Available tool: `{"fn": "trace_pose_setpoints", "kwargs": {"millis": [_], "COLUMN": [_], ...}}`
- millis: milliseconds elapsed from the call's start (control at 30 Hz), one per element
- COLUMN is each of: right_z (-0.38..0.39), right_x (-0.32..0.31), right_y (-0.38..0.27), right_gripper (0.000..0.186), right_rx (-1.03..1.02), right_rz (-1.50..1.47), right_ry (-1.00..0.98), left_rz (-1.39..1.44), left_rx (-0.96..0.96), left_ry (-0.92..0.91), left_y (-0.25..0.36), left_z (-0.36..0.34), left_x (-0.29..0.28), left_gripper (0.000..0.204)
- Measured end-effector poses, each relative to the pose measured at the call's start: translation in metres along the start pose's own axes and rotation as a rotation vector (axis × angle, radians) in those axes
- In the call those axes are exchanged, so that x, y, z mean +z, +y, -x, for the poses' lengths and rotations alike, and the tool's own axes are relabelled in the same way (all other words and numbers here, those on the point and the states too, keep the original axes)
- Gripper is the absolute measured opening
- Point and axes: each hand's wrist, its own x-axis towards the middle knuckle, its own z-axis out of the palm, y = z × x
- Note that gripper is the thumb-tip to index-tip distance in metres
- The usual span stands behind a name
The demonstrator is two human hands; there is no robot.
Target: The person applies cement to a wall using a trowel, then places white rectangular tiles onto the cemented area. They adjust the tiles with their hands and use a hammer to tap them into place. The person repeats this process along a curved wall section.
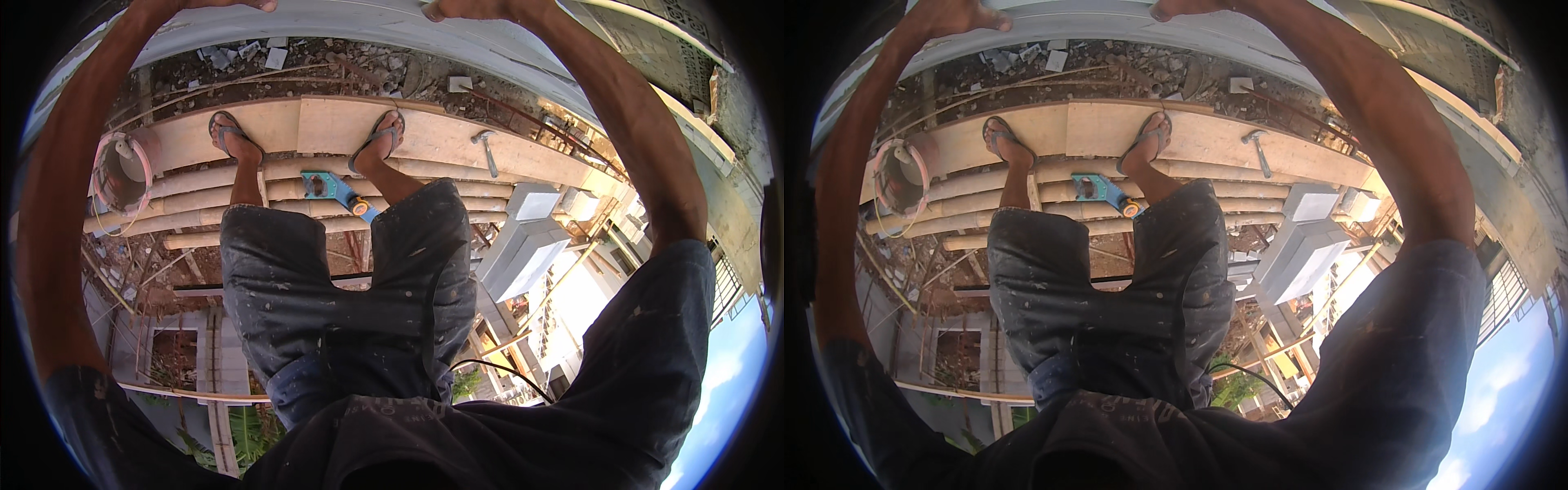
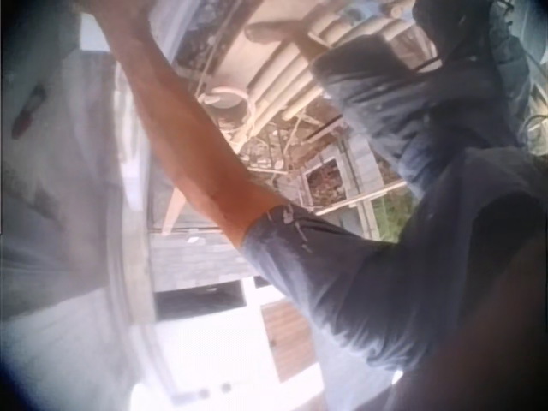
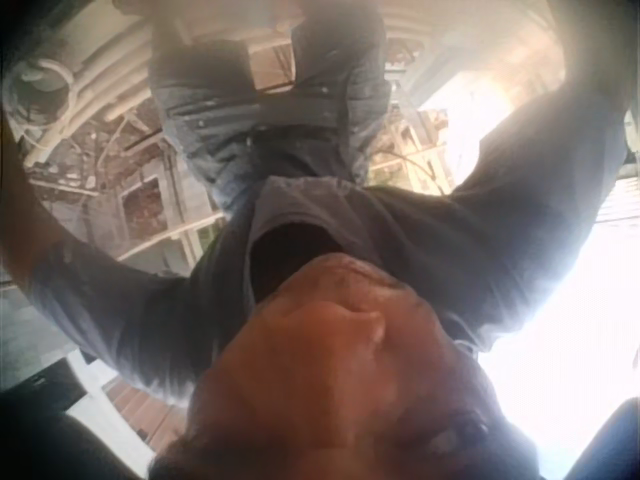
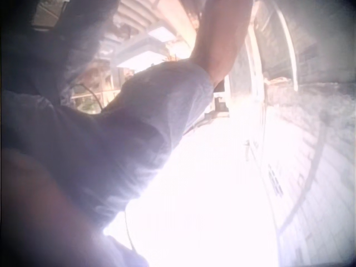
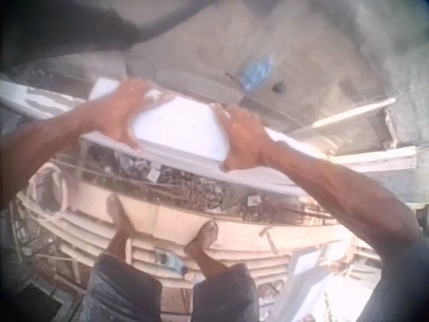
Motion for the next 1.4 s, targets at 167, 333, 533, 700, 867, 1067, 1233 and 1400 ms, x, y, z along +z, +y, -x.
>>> {"fn": "trace_pose_setpoints", "kwargs": {"millis": [167, 333, 533, 700, 867, 1067, 1233, 1400], "right_z": [0.001, 0.005, 0.002, 0.003, 0.001, 0.002, 0.003, 0.006], "right_x": [0.000, 0.004, 0.005, 0.007, 0.002, 0.002, -0.002, 0.015], "right_y": [-0.005, -0.010, 0.011, 0.005, 0.000, -0.004, 0.004, 0.006], "right_gripper": [0.121, 0.122, 0.117, 0.116, 0.117, 0.118, 0.117, 0.114], "right_rx": [0.017, -0.029, -0.034, -0.052, -0.028, -0.008, -0.015, -0.008], "right_rz": [-0.016, -0.007, 0.010, -0.058, -0.053, -0.047, -0.086, 0.028], "right_ry": [-0.027, 0.064, 0.033, 0.050, 0.023, 0.020, -0.012, 0.021], "left_rz": [-0.019, 0.030, -0.028, -0.041, 0.024, 0.014, 0.123, 0.254], "left_rx": [-0.049, -0.002, 0.067, 0.049, -0.026, -0.080, -0.530, -0.776], "left_ry": [-0.060, -0.031, 0.080, 0.096, 0.006, 0.101, 0.289, 0.201], "left_y": [0.008, -0.006, -0.017, -0.019, -0.008, -0.024, -0.060, -0.027], "left_z": [0.002, 0.005, -0.009, -0.003, -0.006, -0.005, -0.005, 0.001], "left_x": [-0.007, 0.001, 0.017, 0.020, 0.005, 0.011, 0.013, -0.005], "left_gripper": [0.125, 0.125, 0.122, 0.117, 0.121, 0.093, 0.066, 0.071]}}
